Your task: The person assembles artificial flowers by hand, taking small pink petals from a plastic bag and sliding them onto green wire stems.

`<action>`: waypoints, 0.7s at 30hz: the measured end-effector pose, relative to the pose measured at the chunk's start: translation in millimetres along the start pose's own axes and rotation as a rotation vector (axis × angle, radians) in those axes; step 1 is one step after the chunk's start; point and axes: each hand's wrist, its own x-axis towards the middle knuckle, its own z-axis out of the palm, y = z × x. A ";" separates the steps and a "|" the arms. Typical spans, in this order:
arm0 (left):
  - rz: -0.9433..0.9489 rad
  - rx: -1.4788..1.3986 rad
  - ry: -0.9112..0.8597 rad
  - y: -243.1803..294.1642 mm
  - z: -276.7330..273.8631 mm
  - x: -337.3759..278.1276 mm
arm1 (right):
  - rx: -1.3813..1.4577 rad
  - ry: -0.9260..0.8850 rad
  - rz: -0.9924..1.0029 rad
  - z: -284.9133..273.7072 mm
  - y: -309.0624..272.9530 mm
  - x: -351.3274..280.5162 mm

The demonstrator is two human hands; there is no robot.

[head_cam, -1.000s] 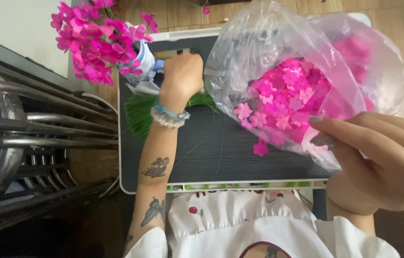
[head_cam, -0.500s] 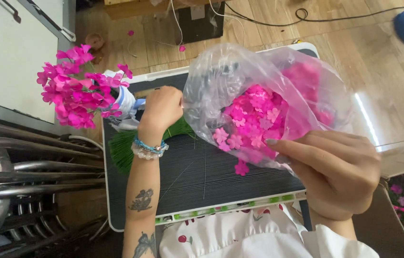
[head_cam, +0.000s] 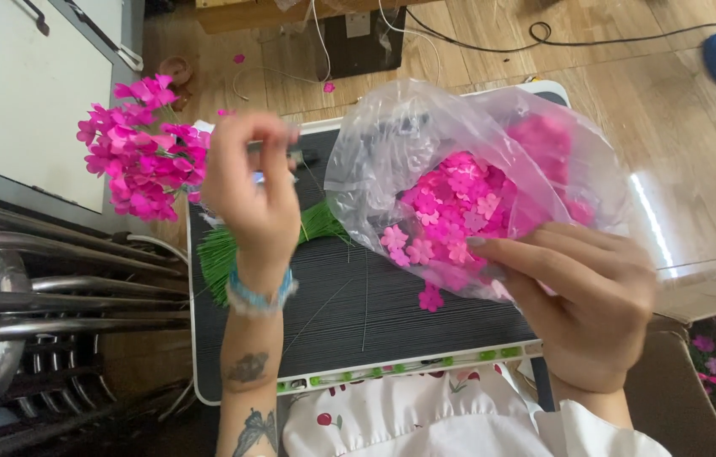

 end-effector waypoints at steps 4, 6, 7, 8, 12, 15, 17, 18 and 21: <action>-0.053 -0.259 -0.025 56.8 -17.1 -9.8 | 0.058 -0.075 -0.132 11.0 -1.0 12.1; -0.063 -0.299 -0.153 71.9 -23.0 -17.8 | 0.090 -0.112 -0.168 16.2 -2.7 14.4; -0.075 -0.338 -0.282 79.4 -26.0 -22.1 | 0.124 -0.150 -0.203 19.0 -3.4 15.4; -0.077 -0.337 -0.281 81.3 -23.4 -22.6 | 0.125 -0.151 -0.203 19.7 -3.9 13.6; 0.046 -0.422 -0.293 83.7 -17.7 -24.6 | 0.170 -0.109 -0.167 22.6 -4.2 6.6; 0.077 -0.459 -0.292 79.9 -15.1 -23.7 | 0.157 -0.050 -0.151 21.4 -6.0 6.0; 0.085 -0.509 -0.305 77.6 -13.5 -24.2 | 0.127 -0.022 -0.149 20.6 -6.6 5.2; 0.102 -0.518 -0.308 77.0 -13.1 -24.6 | 0.106 0.002 -0.157 20.5 -6.1 4.6; 0.134 -0.512 -0.324 78.1 -15.3 -26.8 | 0.081 0.028 -0.178 19.0 -5.9 1.5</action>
